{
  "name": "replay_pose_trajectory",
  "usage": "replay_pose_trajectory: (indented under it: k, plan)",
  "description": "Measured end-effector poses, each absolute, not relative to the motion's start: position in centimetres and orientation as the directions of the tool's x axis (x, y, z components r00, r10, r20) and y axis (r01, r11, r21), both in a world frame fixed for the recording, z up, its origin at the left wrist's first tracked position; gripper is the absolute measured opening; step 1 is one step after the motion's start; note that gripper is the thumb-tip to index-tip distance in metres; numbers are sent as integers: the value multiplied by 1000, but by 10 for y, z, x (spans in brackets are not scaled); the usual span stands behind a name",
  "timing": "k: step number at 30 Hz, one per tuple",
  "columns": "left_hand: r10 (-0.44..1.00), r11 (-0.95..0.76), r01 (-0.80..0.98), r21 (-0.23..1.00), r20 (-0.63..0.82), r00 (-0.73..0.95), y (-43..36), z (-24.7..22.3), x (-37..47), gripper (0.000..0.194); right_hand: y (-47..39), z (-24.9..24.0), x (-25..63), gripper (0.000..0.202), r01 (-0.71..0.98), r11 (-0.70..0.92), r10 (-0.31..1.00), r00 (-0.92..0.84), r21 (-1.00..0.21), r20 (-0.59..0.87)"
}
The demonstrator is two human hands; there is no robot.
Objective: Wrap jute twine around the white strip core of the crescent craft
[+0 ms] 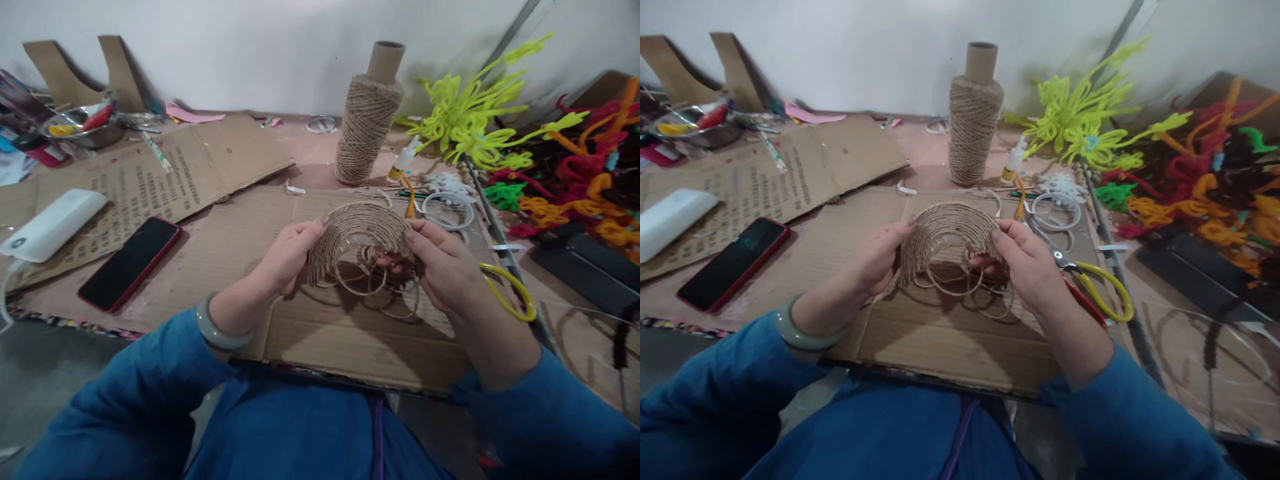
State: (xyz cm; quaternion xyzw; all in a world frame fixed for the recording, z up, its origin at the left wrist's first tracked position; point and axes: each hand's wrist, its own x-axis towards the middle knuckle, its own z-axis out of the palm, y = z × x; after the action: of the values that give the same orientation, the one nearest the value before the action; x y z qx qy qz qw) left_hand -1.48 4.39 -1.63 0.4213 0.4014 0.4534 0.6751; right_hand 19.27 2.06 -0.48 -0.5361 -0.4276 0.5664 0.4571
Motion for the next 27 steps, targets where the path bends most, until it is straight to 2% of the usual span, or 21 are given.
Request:
replay_pose_trajectory:
  k: [4, 9, 13, 17, 21, 27]
  plan:
    - [946, 276, -244, 930, -217, 241, 46, -10, -17, 31, 20, -4, 197, 41, 22, -214, 966, -143, -977, -215]
    - [857, 330, -27, 944, -287, 428, 42, -5, -19, 35, 21, -6, 200, 45, 191, -46, 994, -86, -981, -64]
    - [847, 273, 135, 953, -304, 436, 38, -4, -19, 37, 17, -4, 196, 45, 365, 24, 985, -169, -931, -41]
    - [869, 175, 170, 970, -233, 436, 33, -2, -17, 37, 14, -2, 190, 45, 483, 67, 984, -177, -873, -23]
    - [882, 113, 197, 974, -190, 432, 30, -1, -16, 36, 14, -3, 188, 42, 508, 62, 985, -169, -859, -29]
    - [886, 136, 170, 976, -197, 421, 29, 1, -15, 37, 14, -2, 190, 41, 524, 74, 985, -172, -849, -20]
